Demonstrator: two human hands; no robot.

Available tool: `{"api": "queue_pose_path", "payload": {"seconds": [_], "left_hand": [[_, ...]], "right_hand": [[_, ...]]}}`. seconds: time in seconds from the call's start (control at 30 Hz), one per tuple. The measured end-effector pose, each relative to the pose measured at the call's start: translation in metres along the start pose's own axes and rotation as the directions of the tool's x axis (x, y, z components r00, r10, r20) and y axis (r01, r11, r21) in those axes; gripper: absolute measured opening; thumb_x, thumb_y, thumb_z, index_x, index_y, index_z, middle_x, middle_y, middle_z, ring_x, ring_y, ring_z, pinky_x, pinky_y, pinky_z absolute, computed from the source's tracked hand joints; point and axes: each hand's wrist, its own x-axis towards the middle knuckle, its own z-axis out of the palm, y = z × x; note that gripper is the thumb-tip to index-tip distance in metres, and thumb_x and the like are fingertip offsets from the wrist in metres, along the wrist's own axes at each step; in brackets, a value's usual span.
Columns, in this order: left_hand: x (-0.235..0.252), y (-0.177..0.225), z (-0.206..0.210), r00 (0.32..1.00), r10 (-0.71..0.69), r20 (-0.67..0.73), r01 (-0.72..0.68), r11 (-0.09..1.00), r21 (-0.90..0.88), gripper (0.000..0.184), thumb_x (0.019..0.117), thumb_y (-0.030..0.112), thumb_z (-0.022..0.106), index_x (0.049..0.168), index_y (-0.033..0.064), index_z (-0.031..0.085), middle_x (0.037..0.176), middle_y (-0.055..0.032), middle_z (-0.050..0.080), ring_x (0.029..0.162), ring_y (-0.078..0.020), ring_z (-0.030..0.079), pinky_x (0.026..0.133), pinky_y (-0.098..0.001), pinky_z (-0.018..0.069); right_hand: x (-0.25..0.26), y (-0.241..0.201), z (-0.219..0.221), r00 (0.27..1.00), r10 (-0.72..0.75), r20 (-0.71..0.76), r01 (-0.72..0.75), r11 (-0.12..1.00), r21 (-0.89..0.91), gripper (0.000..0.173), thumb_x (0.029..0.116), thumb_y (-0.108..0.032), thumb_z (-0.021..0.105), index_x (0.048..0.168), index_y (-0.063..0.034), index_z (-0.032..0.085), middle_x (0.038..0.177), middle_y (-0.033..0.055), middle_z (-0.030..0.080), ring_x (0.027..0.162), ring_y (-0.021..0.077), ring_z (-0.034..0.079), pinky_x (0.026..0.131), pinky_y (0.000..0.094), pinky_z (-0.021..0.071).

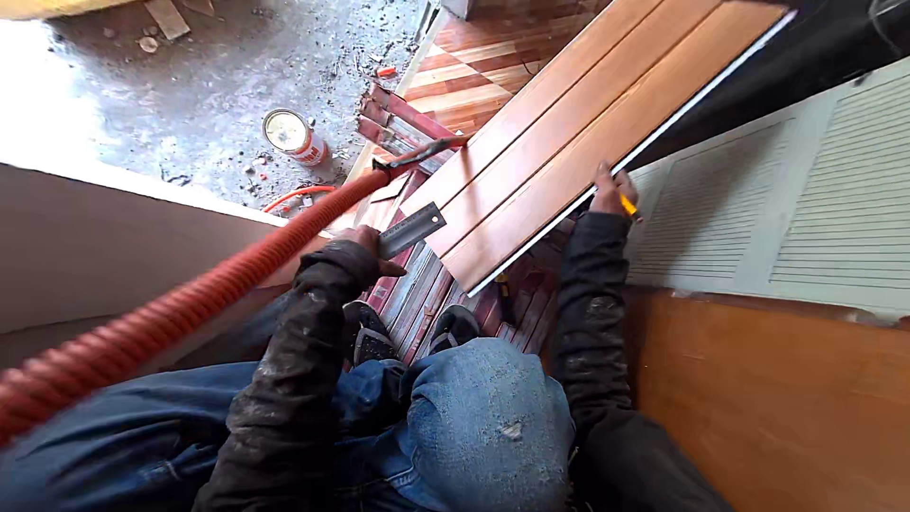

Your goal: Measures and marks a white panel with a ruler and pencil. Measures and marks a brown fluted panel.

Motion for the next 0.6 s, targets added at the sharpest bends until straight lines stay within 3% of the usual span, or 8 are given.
{"api": "queue_pose_path", "payload": {"seconds": [0.1, 0.23, 0.33, 0.4, 0.5, 0.53, 0.57, 0.6], "left_hand": [[0.005, -0.005, -0.002, 0.986, -0.148, 0.071, 0.142, 0.986, 0.091, 0.061, 0.0839, 0.045, 0.083, 0.114, -0.0055, 0.067, 0.116, -0.0312, 0.067, 0.117, -0.0492, 0.062, 0.099, -0.0672, 0.0457], [0.032, -0.039, 0.03, 0.978, -0.204, 0.039, 0.204, 0.979, 0.003, 0.069, 0.0821, 0.047, 0.084, 0.119, -0.0085, 0.065, 0.123, -0.034, 0.064, 0.121, -0.0499, 0.06, 0.099, -0.0681, 0.0466], [0.041, -0.058, 0.055, 0.958, -0.282, -0.059, 0.275, 0.956, -0.101, 0.074, 0.0833, 0.05, 0.082, 0.124, -0.0088, 0.063, 0.128, -0.0361, 0.061, 0.125, -0.0521, 0.057, 0.102, -0.0683, 0.045], [0.017, -0.042, 0.052, 0.934, -0.324, -0.151, 0.291, 0.934, -0.206, 0.069, 0.0859, 0.044, 0.082, 0.126, -0.0081, 0.062, 0.128, -0.0356, 0.061, 0.124, -0.0521, 0.058, 0.103, -0.0673, 0.0453], [-0.045, 0.027, -0.028, 0.921, -0.32, 0.224, 0.37, 0.898, -0.238, 0.056, 0.1061, 0.025, 0.058, 0.147, -0.0091, 0.041, 0.151, -0.0308, 0.045, 0.141, -0.0425, 0.044, 0.116, -0.0514, 0.0337], [-0.045, 0.018, -0.015, 0.958, -0.268, 0.105, 0.287, 0.92, -0.269, 0.055, 0.1054, 0.027, 0.059, 0.142, -0.0123, 0.046, 0.144, -0.0347, 0.051, 0.135, -0.0457, 0.05, 0.114, -0.0538, 0.0362], [-0.031, -0.008, 0.022, 0.966, -0.198, -0.164, 0.148, 0.95, -0.273, 0.057, 0.1008, 0.034, 0.066, 0.13, -0.0142, 0.056, 0.126, -0.0378, 0.061, 0.121, -0.0502, 0.06, 0.107, -0.0594, 0.0436], [-0.008, -0.039, 0.063, 0.88, -0.089, -0.467, -0.014, 0.977, -0.212, 0.062, 0.0941, 0.043, 0.072, 0.115, -0.014, 0.064, 0.104, -0.0373, 0.067, 0.099, -0.0519, 0.068, 0.092, -0.0639, 0.0517]], "right_hand": [[-0.011, 0.07, 0.028, 0.997, 0.071, 0.019, -0.071, 0.997, 0.027, 0.035, 0.1039, -0.027, 0.061, 0.119, 0.0038, 0.068, 0.111, 0.0172, 0.07, 0.105, 0.0188, 0.065, 0.097, 0.0374, 0.0499], [-0.031, 0.117, 0.04, 0.974, 0.212, 0.074, -0.219, 0.97, 0.107, 0.041, 0.1074, -0.024, 0.056, 0.136, 0.0049, 0.06, 0.134, 0.0201, 0.063, 0.125, 0.0191, 0.059, 0.11, 0.0327, 0.043], [-0.036, 0.144, 0.042, 0.976, 0.206, 0.066, -0.208, 0.978, 0.016, 0.038, 0.1072, -0.028, 0.056, 0.126, 0.0041, 0.066, 0.123, 0.0193, 0.068, 0.116, 0.0185, 0.062, 0.106, 0.0342, 0.0446], [-0.043, 0.146, 0.04, 0.976, 0.21, 0.065, -0.205, 0.976, -0.08, 0.039, 0.1067, -0.03, 0.057, 0.123, 0.0036, 0.069, 0.121, 0.0199, 0.07, 0.116, 0.0213, 0.064, 0.107, 0.0379, 0.0443], [-0.05, 0.144, 0.042, 0.971, 0.235, 0.051, -0.228, 0.967, -0.113, 0.037, 0.1042, -0.03, 0.062, 0.117, 0.0042, 0.071, 0.113, 0.0197, 0.072, 0.107, 0.0216, 0.065, 0.101, 0.0391, 0.0472], [-0.049, 0.147, 0.043, 0.956, 0.286, 0.059, -0.28, 0.955, -0.1, 0.039, 0.1035, -0.031, 0.063, 0.119, 0.0036, 0.07, 0.114, 0.0204, 0.071, 0.104, 0.0235, 0.067, 0.097, 0.042, 0.0506], [-0.047, 0.153, 0.043, 0.934, 0.348, 0.085, -0.341, 0.936, -0.088, 0.041, 0.1035, -0.035, 0.063, 0.122, 0.002, 0.067, 0.114, 0.0205, 0.069, 0.098, 0.0254, 0.069, 0.089, 0.0451, 0.0571], [-0.045, 0.156, 0.044, 0.913, 0.396, 0.1, -0.388, 0.918, -0.085, 0.043, 0.1032, -0.037, 0.064, 0.123, 0.0014, 0.064, 0.109, 0.0208, 0.068, 0.084, 0.0263, 0.071, 0.077, 0.0446, 0.0616]]}}
